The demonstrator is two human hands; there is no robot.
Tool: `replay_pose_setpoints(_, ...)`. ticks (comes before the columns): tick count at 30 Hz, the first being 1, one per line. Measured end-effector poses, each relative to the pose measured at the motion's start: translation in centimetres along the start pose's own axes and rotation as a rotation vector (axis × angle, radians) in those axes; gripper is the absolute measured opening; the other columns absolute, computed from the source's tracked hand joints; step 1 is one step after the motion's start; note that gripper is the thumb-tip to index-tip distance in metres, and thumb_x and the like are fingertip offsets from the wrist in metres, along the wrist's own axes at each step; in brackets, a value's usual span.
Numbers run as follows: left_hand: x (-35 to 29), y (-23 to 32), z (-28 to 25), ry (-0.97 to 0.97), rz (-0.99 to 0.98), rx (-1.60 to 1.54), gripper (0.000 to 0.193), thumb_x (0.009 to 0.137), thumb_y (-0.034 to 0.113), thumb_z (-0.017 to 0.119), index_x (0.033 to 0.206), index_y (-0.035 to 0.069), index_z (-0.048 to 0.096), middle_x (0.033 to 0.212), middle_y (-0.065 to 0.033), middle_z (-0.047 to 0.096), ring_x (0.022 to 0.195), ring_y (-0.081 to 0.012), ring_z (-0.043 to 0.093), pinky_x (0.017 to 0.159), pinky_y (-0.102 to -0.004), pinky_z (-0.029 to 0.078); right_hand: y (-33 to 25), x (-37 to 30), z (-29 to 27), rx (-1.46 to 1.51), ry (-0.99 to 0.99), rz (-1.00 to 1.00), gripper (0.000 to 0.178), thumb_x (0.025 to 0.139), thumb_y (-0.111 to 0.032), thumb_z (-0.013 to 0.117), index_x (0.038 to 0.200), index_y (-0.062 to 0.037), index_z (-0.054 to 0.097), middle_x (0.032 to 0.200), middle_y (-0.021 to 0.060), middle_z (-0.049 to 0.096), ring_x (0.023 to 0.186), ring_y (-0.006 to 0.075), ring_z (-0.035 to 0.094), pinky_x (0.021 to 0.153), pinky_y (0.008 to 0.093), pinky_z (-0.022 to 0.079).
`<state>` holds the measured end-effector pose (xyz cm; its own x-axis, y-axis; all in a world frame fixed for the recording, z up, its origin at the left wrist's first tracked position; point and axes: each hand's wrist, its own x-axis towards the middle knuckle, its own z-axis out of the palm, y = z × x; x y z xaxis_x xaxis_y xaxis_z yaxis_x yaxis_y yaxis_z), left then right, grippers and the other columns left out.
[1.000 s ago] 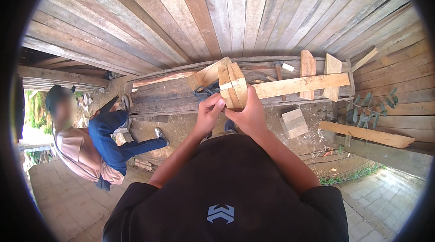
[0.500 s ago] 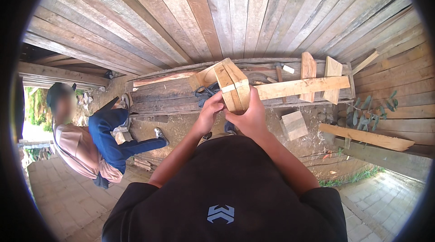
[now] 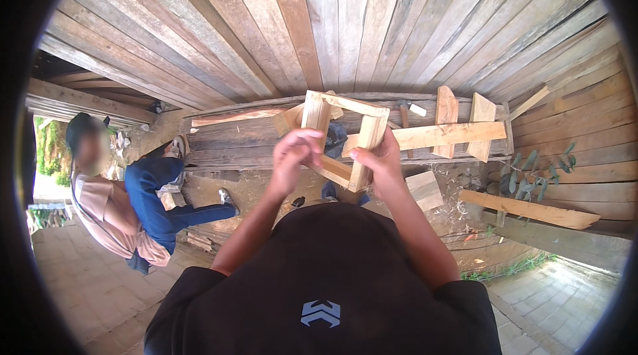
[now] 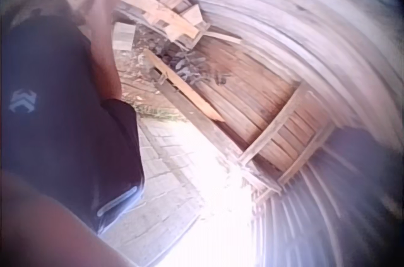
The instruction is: The person picks up and arranges various wooden planks and a small wooden frame on a wooden platform. They retrieve a chisel from a bag and use it to adjust the joints of the wooden frame. The person continues to handle and inspect the wooden pieces.
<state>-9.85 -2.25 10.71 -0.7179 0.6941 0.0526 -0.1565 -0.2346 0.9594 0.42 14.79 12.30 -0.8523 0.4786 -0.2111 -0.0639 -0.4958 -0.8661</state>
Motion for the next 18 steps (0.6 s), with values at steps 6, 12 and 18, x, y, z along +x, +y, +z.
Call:
replay_pose_setpoints(6,0.3,5.2,-3.8,0.311,0.482,0.201,0.018,0.095,0.01,0.047,0.099,0.003,0.063,0.072,-0.0043,0.058,0.056,-0.0112,0.055,0.051,-0.0244,0.047,-1.2,0.7,-4.0,0.525,-0.272,0.316,0.067,0.075,-0.024,0.064,0.133,-0.0023,0.04,0.086,-0.0014,0.044,0.067,0.0086,0.042,0.054,0.0223,0.038)
replay_pose_setpoints(12,-0.1,4.9,-6.0,0.525,0.117,0.183,0.022,0.095,0.016,0.043,0.102,0.005,0.06,0.081,-0.0033,0.055,0.066,-0.0118,0.052,0.057,-0.0254,0.043,-1.0,0.6,-3.6,0.77,-0.465,0.485,0.072,0.077,-0.029,0.065,0.137,-0.0011,0.037,0.083,-0.0001,0.042,0.066,0.0087,0.04,0.048,0.0192,0.039)
replay_pose_setpoints(18,-0.9,1.8,-3.8,0.27,-0.184,0.11,0.057,0.099,0.048,0.026,0.124,0.003,0.049,0.1,-0.0107,0.06,0.076,-0.0187,0.06,0.065,-0.0314,0.048,0.0,0.1,-1.9,0.78,-0.478,0.551,0.067,0.077,-0.03,0.065,0.133,-0.0024,0.041,0.083,0.0007,0.04,0.065,0.0085,0.039,0.048,0.0188,0.039)
